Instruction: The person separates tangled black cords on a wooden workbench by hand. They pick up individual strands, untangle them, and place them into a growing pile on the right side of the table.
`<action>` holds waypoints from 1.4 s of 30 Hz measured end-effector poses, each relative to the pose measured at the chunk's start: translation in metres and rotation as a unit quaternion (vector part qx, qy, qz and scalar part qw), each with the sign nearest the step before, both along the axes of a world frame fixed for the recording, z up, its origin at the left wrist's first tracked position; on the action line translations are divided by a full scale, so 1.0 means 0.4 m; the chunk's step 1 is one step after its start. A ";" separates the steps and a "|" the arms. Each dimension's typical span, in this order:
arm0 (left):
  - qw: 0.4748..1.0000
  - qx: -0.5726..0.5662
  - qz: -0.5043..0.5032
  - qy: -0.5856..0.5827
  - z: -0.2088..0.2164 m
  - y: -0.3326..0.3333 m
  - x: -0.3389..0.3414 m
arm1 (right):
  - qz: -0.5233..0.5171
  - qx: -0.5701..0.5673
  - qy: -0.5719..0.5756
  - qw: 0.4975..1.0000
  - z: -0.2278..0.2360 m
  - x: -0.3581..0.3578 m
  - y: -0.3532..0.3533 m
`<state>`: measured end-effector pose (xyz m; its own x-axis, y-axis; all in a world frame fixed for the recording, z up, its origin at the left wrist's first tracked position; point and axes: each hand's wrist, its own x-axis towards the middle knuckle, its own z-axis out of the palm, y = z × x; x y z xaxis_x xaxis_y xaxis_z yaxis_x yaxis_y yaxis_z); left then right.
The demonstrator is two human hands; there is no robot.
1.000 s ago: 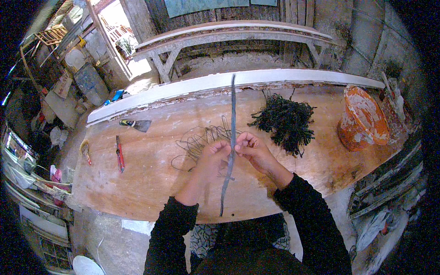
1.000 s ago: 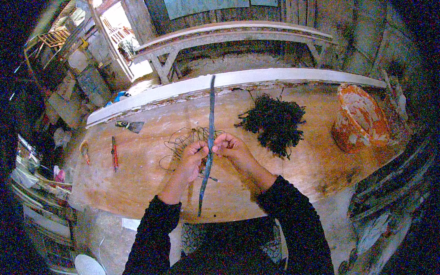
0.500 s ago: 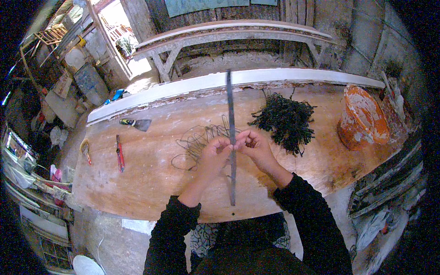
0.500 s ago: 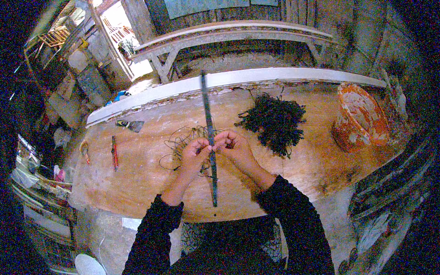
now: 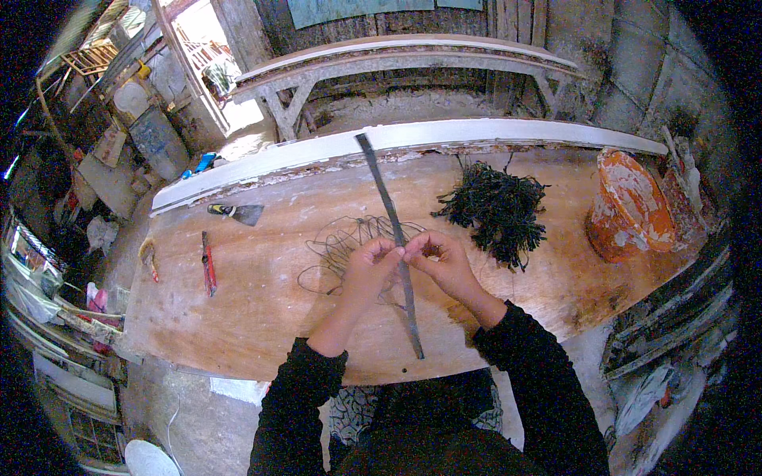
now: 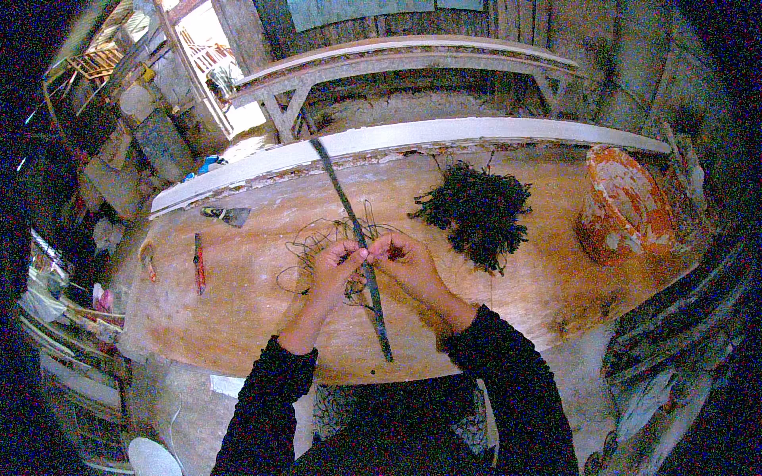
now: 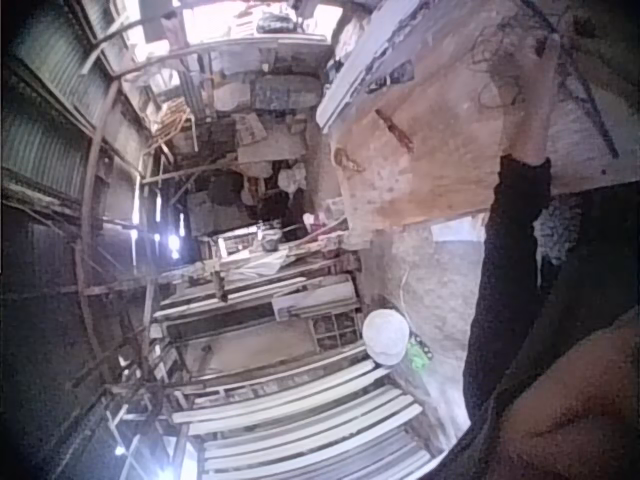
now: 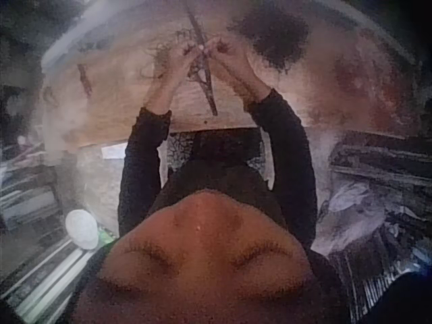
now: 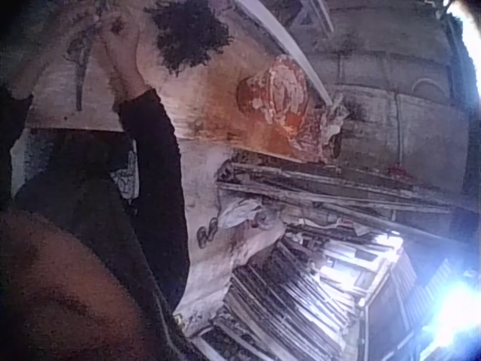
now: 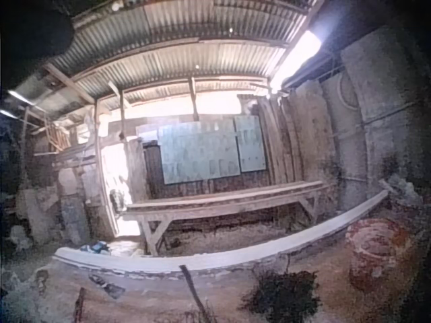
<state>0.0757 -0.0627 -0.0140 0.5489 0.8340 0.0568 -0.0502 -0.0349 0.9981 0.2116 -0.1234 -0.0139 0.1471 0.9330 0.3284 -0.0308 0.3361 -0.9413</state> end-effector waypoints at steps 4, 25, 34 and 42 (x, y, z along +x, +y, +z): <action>1.000 -0.018 0.004 -0.021 -0.016 0.004 0.007 | -0.083 0.045 -0.096 0.991 0.018 -0.008 -0.011; 0.998 -0.052 -0.044 -0.017 0.001 0.004 0.003 | -0.001 -0.050 0.050 0.997 -0.025 0.015 0.011; 0.998 -0.006 -0.063 0.006 0.002 0.011 -0.001 | 0.034 -0.086 0.115 0.989 -0.023 0.023 0.011; 0.997 -0.019 -0.075 0.001 0.012 0.006 -0.001 | 0.114 -0.129 0.279 0.945 0.012 0.013 -0.003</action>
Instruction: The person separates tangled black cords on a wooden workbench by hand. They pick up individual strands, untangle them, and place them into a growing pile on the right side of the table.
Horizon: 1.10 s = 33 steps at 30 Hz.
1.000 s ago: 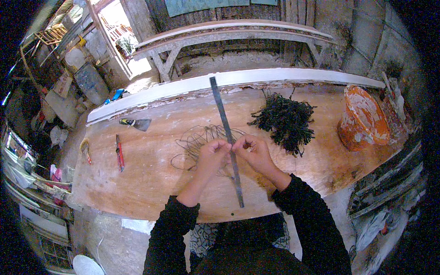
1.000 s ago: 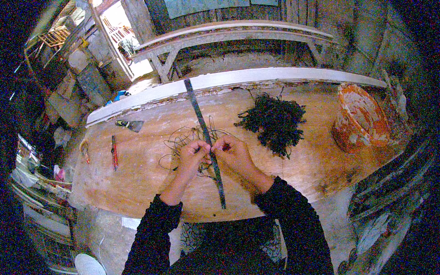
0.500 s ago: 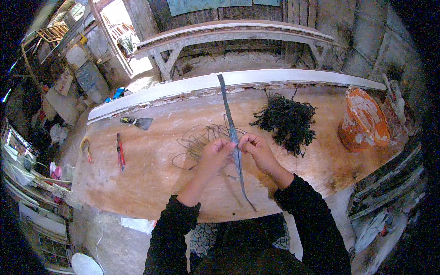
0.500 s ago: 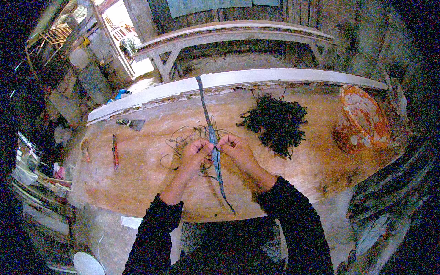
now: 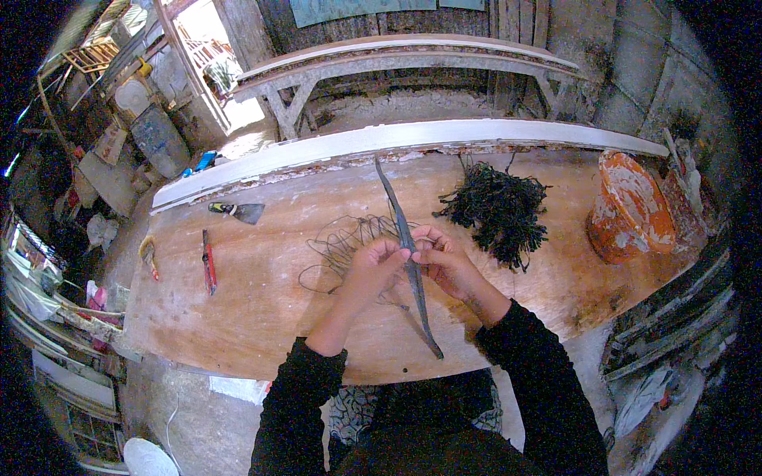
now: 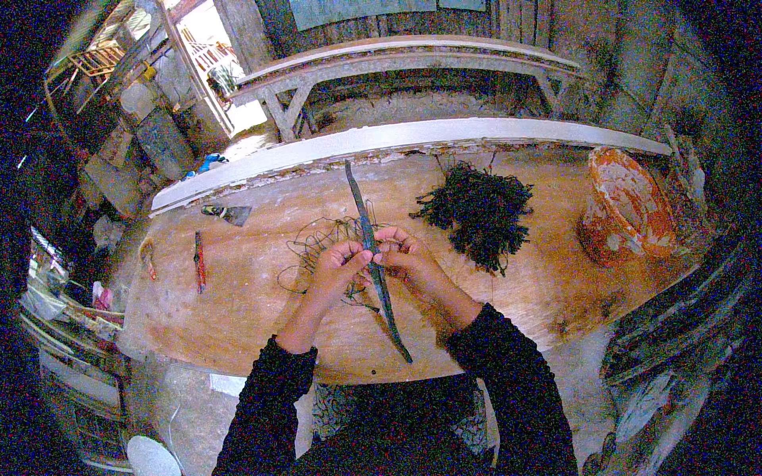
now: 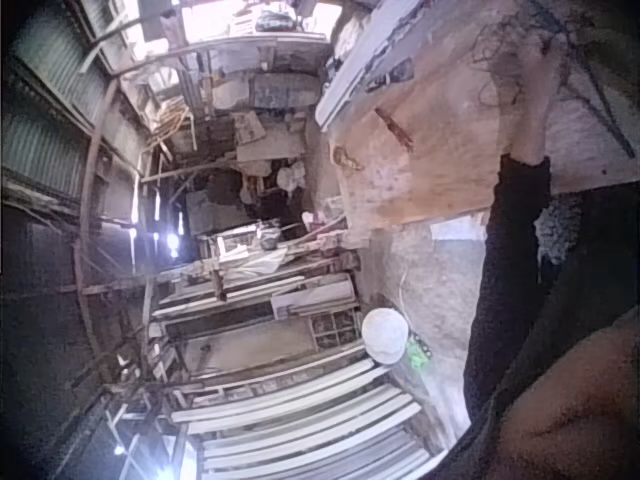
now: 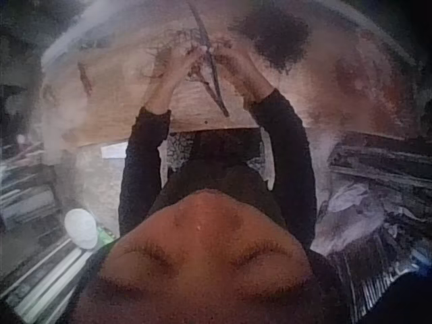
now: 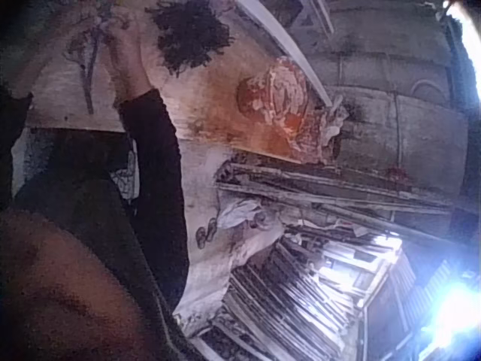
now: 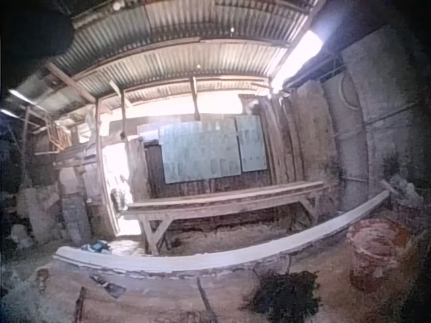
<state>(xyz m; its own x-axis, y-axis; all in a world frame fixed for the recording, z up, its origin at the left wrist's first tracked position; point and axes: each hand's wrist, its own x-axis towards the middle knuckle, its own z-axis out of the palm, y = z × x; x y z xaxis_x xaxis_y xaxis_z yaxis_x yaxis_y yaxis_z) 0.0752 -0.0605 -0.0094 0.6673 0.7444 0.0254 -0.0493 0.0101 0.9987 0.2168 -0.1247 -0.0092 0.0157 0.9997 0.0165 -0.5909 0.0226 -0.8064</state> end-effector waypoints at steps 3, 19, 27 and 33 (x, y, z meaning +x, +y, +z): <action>1.000 0.015 -0.003 0.005 0.007 -0.004 -0.001 | 0.022 -0.014 0.017 1.000 0.012 -0.003 -0.006; 0.999 -0.018 -0.041 0.017 0.005 -0.002 -0.007 | 0.073 -0.019 0.056 0.996 0.018 0.001 -0.008; 0.997 0.038 -0.048 0.050 0.007 0.000 -0.009 | 0.095 -0.020 0.050 0.994 0.023 0.007 -0.009; 1.000 0.015 -0.014 -0.022 -0.014 0.011 -0.005 | 0.012 -0.026 -0.022 0.999 -0.002 0.012 0.005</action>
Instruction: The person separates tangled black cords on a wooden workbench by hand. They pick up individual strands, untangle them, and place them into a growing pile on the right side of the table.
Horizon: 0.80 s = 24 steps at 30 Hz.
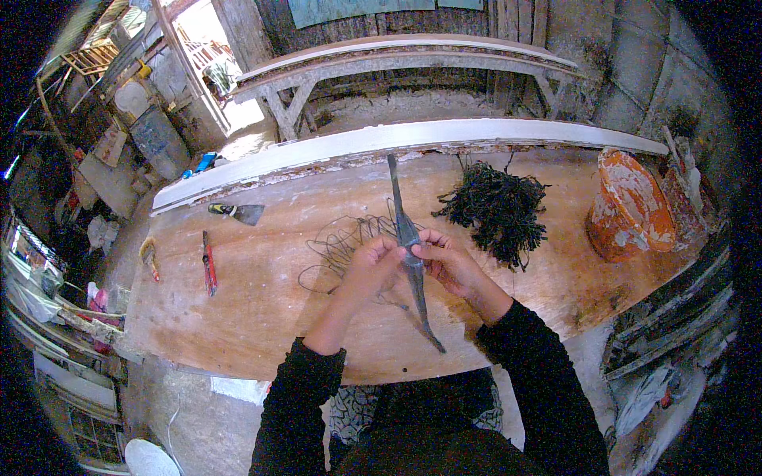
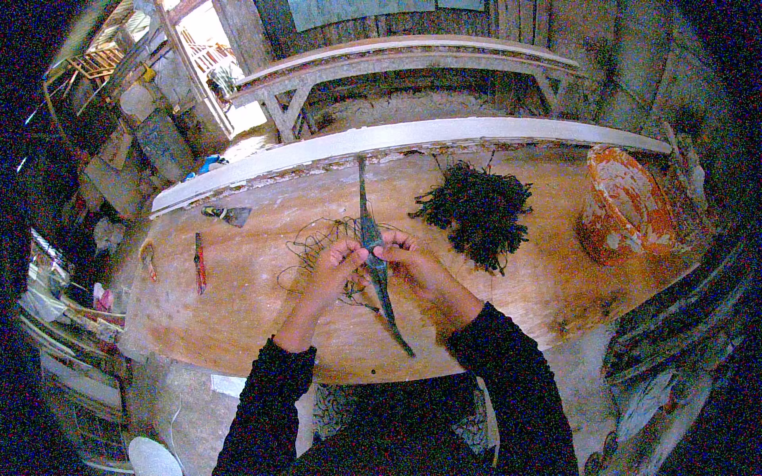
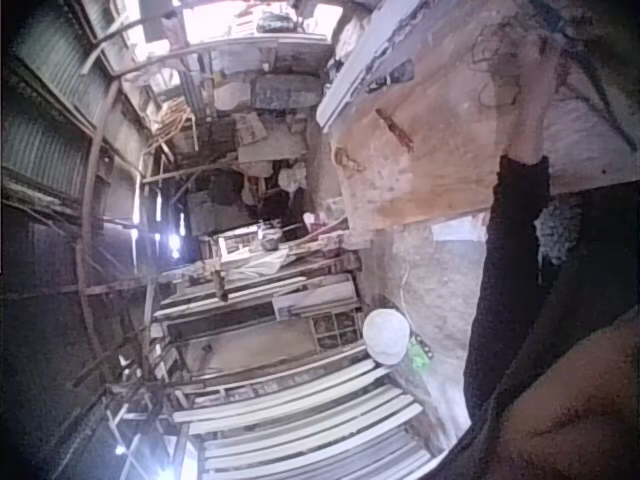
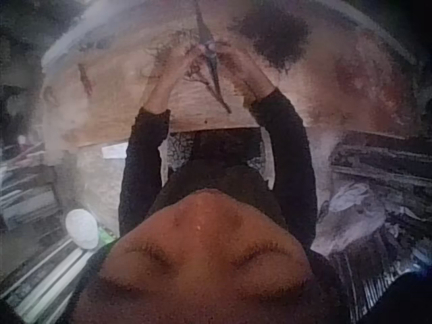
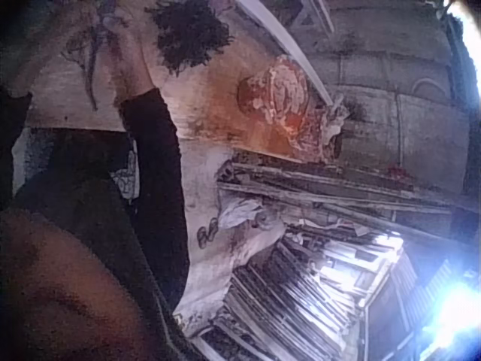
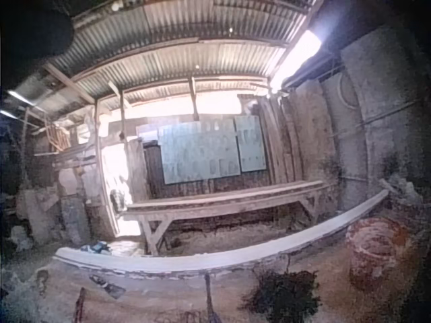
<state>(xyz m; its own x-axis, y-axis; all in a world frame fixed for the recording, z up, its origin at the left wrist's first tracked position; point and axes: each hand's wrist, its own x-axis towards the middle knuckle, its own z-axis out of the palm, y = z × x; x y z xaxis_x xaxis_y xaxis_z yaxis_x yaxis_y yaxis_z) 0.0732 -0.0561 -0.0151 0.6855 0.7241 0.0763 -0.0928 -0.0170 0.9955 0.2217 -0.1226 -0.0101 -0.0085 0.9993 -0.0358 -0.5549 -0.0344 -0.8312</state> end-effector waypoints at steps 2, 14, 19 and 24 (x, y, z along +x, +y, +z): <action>1.000 -0.006 0.011 -0.009 -0.009 0.003 0.002 | -0.028 0.002 -0.054 0.998 -0.001 0.001 0.001; 0.998 -0.036 0.039 -0.031 0.009 -0.035 0.023 | -0.126 0.079 -0.243 0.958 -0.014 -0.006 0.003; 0.998 -0.021 0.063 -0.019 -0.012 -0.009 0.014 | -0.093 0.024 -0.215 0.972 -0.002 0.000 -0.004; 0.995 -0.056 0.066 -0.056 0.002 -0.011 0.013 | -0.010 0.010 -0.221 0.975 0.008 0.006 -0.005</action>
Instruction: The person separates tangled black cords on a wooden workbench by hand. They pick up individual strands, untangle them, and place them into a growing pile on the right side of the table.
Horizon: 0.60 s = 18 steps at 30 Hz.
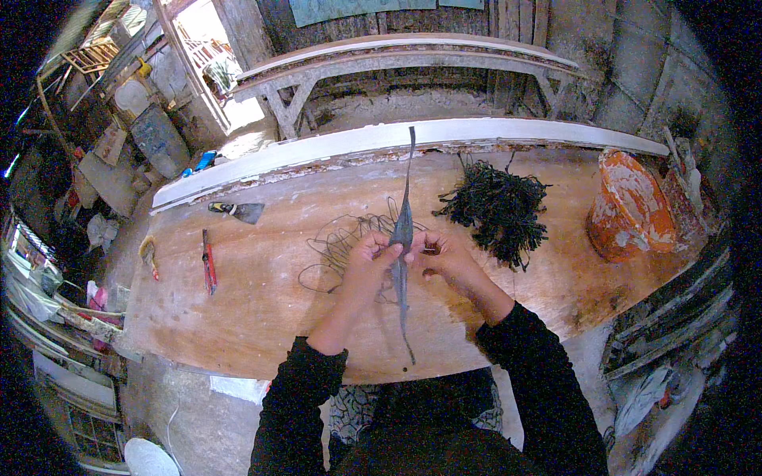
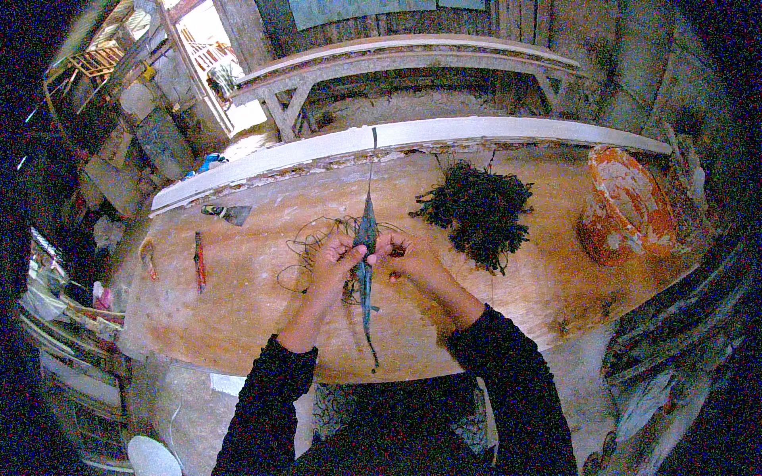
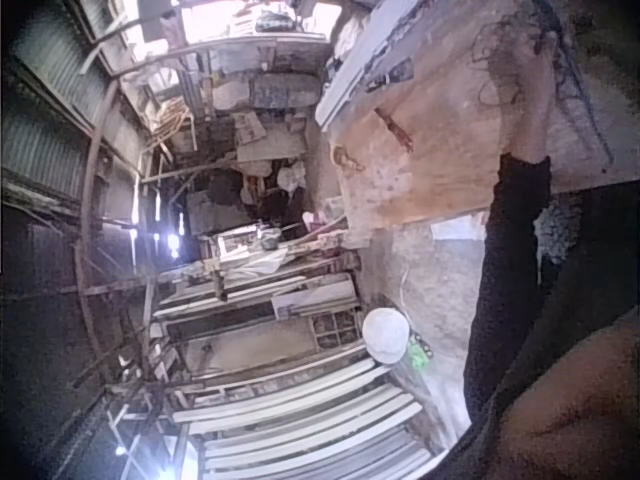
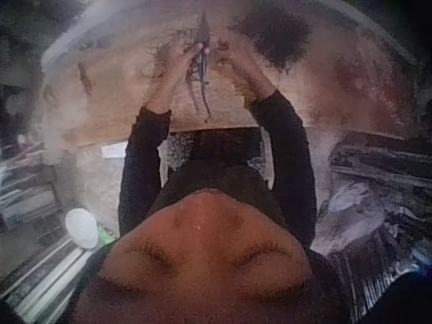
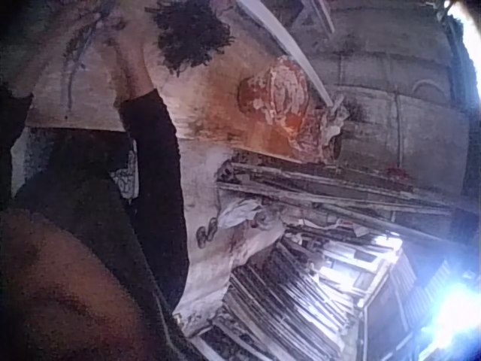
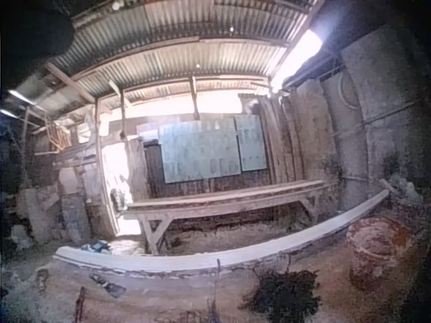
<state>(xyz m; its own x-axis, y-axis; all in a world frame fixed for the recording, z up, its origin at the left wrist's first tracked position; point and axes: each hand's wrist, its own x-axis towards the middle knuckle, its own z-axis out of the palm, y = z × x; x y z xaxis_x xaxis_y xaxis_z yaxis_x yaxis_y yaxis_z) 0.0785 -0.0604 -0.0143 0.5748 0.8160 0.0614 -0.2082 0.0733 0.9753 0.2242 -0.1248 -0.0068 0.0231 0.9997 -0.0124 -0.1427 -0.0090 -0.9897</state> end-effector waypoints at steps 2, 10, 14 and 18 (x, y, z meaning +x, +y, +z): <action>1.000 0.009 0.003 -0.008 0.002 -0.003 0.002 | 0.011 -0.006 -0.001 1.000 -0.008 -0.002 0.000; 1.000 0.000 -0.007 -0.011 -0.002 0.000 -0.004 | 0.004 -0.034 0.020 0.999 -0.014 -0.014 0.001; 0.999 0.000 -0.030 -0.018 0.017 -0.014 0.006 | -0.043 0.025 0.021 0.999 -0.042 0.001 0.011; 0.997 0.074 -0.028 0.004 -0.007 0.001 -0.002 | -0.064 0.034 0.015 0.997 -0.039 0.001 0.016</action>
<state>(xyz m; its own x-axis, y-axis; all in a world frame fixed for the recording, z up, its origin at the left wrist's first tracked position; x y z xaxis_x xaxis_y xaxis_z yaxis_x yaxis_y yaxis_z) 0.0779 -0.0600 -0.0173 0.6199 0.7652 0.1739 -0.1995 -0.0606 0.9780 0.2245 -0.1184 -0.0225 0.1508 0.9872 0.0526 -0.1678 0.0780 -0.9827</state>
